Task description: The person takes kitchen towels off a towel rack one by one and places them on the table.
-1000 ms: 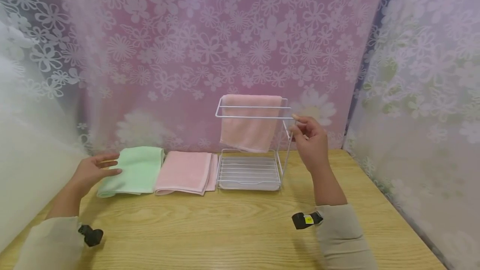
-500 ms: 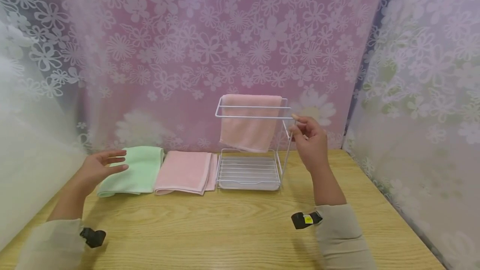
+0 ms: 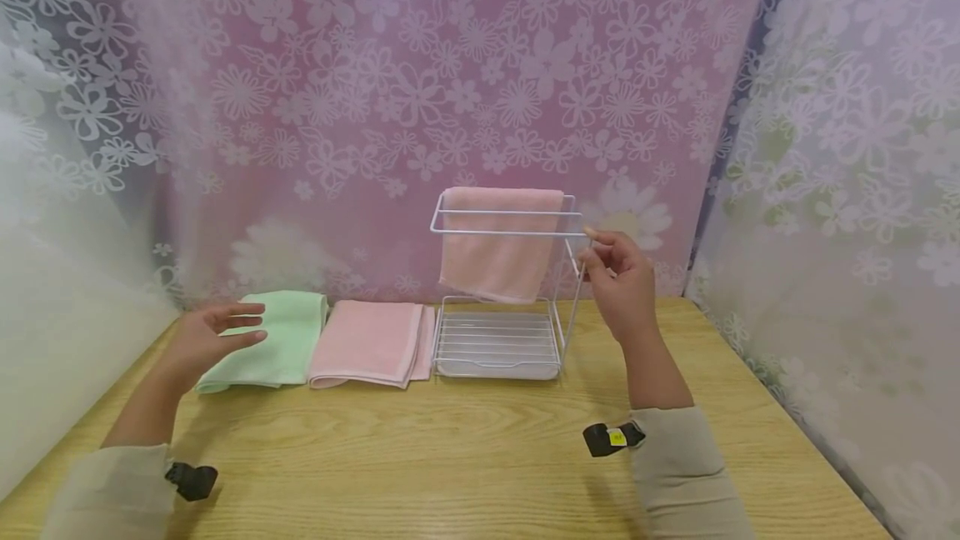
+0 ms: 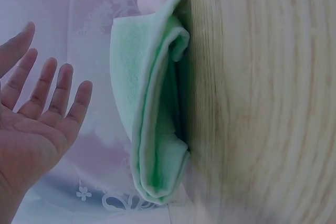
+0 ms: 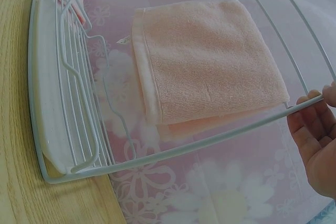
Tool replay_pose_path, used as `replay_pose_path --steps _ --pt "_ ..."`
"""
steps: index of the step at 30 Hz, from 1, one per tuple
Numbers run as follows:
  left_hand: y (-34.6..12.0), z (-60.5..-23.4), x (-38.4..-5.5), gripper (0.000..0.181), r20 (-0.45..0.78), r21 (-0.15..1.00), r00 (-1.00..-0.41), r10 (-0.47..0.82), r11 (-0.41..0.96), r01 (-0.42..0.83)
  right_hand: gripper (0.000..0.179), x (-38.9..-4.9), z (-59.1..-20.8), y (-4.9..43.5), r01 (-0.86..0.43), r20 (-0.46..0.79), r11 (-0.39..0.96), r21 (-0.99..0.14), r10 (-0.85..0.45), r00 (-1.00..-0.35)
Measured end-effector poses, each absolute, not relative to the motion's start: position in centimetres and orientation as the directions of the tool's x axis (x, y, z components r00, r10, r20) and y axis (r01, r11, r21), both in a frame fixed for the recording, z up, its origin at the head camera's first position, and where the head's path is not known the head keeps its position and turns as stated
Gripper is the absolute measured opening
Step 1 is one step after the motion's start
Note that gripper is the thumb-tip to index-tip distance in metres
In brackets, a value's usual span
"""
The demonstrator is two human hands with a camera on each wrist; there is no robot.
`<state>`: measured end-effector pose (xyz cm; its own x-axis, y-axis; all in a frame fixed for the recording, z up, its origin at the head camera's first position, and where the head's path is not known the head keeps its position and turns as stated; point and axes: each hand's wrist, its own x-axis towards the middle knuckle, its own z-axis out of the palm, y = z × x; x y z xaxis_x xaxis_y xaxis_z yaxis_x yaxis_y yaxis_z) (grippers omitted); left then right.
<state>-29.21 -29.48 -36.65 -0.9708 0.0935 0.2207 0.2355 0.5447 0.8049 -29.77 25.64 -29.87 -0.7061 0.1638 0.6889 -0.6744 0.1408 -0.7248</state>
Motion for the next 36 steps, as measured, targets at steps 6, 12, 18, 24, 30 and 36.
replay_pose_path --steps 6,12,18,24,30,36 --pt "-28.7 -36.4 -29.1 0.060 0.230 0.807 -0.967 0.113 0.534 0.254 0.024 -29.9 -29.9 25.7 -0.683 0.693 0.116 -0.721 0.164 -0.702" --pt "-28.0 -36.6 -29.2 0.060 0.224 0.817 -0.965 0.136 0.514 0.262 0.025 -29.9 -29.9 25.6 -0.687 0.692 0.096 -0.721 0.162 -0.703" --pt "-27.5 -36.6 -29.1 0.060 0.218 0.830 -0.966 0.137 0.495 0.257 0.025 -29.8 -29.9 25.6 -0.683 0.688 0.097 -0.724 0.165 -0.706" --pt "-26.8 -36.4 -28.9 0.061 0.221 0.833 -0.963 0.154 0.485 0.268 0.026 -29.7 -29.9 25.6 -0.679 0.685 0.100 -0.727 0.161 -0.710" --pt "-26.1 -36.3 -28.8 0.061 0.246 0.849 -0.953 0.174 0.436 0.299 0.026 -29.7 -29.8 25.6 -0.680 0.686 0.103 -0.726 0.162 -0.709" --pt "-25.3 -36.0 -28.5 0.060 0.262 0.859 -0.946 0.189 0.401 0.318 0.026 -29.7 -29.9 25.6 -0.678 0.688 0.123 -0.725 0.163 -0.707"
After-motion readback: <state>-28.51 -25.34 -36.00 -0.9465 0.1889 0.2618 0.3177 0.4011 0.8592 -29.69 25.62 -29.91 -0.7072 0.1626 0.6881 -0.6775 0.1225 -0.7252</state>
